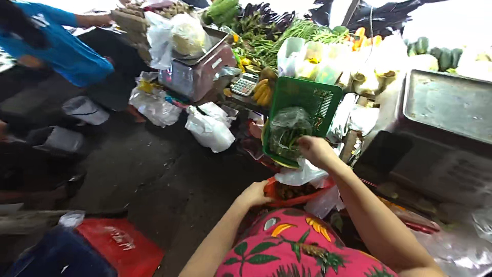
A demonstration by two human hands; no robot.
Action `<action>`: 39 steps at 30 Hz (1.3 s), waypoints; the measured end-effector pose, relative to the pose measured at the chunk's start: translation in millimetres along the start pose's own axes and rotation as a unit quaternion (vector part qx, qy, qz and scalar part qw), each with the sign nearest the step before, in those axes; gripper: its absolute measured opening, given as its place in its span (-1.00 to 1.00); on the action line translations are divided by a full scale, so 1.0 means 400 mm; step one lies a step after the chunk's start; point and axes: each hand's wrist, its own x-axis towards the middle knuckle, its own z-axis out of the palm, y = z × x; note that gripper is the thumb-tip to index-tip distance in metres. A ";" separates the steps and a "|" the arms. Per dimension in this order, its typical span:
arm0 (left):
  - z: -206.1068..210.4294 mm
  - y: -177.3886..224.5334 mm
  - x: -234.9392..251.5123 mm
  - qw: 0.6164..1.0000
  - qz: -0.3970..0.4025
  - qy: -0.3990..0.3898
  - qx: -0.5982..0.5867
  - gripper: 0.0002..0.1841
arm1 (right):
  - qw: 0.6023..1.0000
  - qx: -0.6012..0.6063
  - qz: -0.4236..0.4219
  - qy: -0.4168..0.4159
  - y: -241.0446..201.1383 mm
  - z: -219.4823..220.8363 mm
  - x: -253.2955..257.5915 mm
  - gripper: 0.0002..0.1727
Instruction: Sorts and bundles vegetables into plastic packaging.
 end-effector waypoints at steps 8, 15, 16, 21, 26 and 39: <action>-0.103 -0.021 0.032 0.997 0.065 0.028 -0.023 -0.23 | 0.966 0.027 0.249 0.060 -0.018 0.098 0.231 0.00; -0.185 0.077 0.115 0.977 0.156 0.135 0.051 -0.53 | 0.974 0.037 0.192 0.119 -0.019 0.173 0.271 -0.50; -0.194 0.096 0.140 0.973 0.163 0.146 0.068 -0.56 | 0.975 0.047 0.173 0.130 -0.007 0.174 0.267 -0.57; -0.218 0.168 0.256 0.975 0.131 0.156 0.092 -0.50 | 0.969 0.062 0.128 0.201 0.029 0.153 0.186 -0.72; -0.226 0.206 0.278 0.974 0.038 0.069 -0.213 -0.36 | 0.910 0.054 0.001 0.411 0.045 0.135 0.095 -0.80; -0.203 0.008 0.139 0.806 0.155 -0.120 -0.558 -0.65 | 0.971 0.188 -0.036 0.141 -0.069 0.212 0.033 -0.51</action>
